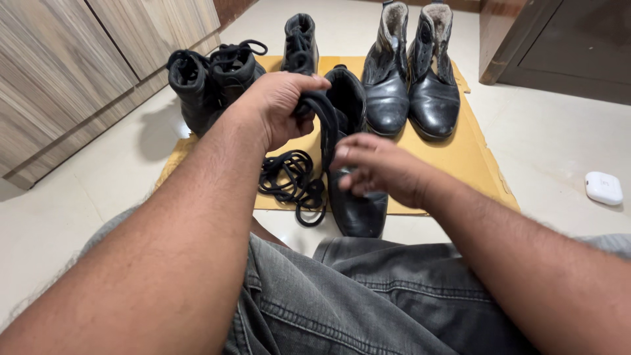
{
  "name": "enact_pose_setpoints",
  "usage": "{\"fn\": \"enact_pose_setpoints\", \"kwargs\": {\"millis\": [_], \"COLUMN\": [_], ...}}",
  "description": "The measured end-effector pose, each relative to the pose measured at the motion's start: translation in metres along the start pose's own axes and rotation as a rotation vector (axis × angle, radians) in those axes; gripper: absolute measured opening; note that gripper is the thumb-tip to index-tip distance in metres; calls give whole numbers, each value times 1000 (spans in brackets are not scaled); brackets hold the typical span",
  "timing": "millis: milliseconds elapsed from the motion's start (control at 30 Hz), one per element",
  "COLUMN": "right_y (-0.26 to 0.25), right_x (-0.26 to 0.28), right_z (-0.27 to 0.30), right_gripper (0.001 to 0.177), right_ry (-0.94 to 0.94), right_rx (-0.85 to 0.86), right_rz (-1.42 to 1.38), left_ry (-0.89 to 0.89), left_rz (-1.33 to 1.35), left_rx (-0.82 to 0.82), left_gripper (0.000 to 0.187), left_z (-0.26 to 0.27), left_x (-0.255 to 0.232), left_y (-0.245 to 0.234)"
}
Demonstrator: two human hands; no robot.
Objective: The person sits on the floor and laces a black leather boot by threading the laces through the eyelets and tying them. They then pick up a second boot and begin lacing it in the same manner.
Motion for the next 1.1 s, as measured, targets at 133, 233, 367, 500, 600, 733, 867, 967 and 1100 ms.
{"fn": "enact_pose_setpoints", "kwargs": {"millis": [133, 233, 367, 500, 600, 733, 867, 967, 1100], "right_y": [25, 28, 21, 8, 4, 2, 11, 6, -1], "right_x": [-19, -32, -34, -16, -8, 5, 39, 25, 22], "right_z": [-2, -4, -10, -12, -13, -9, 7, -4, -3], "right_gripper": [53, 59, 58, 41, 30, 22, 26, 42, 49], "right_ry": [11, 53, 61, -144, -264, -425, -778, -481, -429], "right_rx": [196, 133, -11, -63, -37, -63, -107, -69, -111], "right_rz": [152, -24, -166, -323, -390, -230, 330, 95, -25], "left_ry": [21, -26, -91, -185, -247, -298, -331, -335, -212], "left_rz": [225, 253, 143, -93, -261, -309, -336, -434, -910], "left_rx": [12, 51, 313, 287, 267, 406, 407, 167, -237], "left_gripper": [13, 14, 21, 34, 43, 40, 29, 23, 21], "left_z": [0, 5, 18, 22, 24, 23, 16, 4, -4], "left_x": [0, 6, 12, 29, 41, 53, 53, 42, 13], "left_y": [-2, 5, 28, 33, 31, 38, 29, -7, -60]}}
Point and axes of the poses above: each hand's wrist, its own z-axis away from the middle knuckle, its own y-axis out of the palm, x = y × z, the point moved 8 cm from there along -z, towards the middle knuckle, and after that the axes turned 1 degree about -y, right-handed, at the moved point
